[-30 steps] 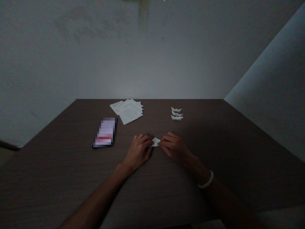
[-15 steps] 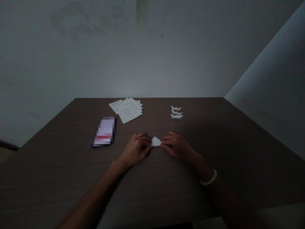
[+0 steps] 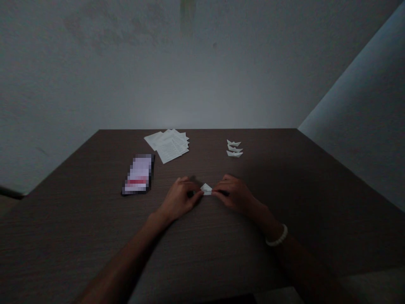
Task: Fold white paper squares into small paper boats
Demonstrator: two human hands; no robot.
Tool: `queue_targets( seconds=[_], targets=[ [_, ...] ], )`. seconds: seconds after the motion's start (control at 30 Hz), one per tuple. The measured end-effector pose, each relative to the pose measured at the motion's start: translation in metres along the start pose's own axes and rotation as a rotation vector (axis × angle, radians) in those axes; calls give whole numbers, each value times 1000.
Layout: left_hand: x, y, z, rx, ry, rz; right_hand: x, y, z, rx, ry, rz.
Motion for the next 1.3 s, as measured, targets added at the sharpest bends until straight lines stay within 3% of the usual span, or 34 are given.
queue_targets(
  seconds=[0.17,0.57,1.03,1.3],
  targets=[
    [-1,-8,-1,92,13,-22,-1,8,-2,-88,31,20],
    [-7,-15,0,161,54,-60,-12,27,-6,-256,139,87],
    [-14,-9,0,63,69,4,-9,10,0,-145,97,-45],
    [-11,-13,-1,132,83,15,-10,7,1,-127,93,-65]
  ],
)
Point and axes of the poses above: each hand's wrist, its own z-axis towards the middle knuckle, its own x-axis out of the back of the hand, y = z × x, the point moved 8 cm from there along z, towards the middle knuckle, and after that the axes turned 4 degrees about -z, right-handed, at the moved point
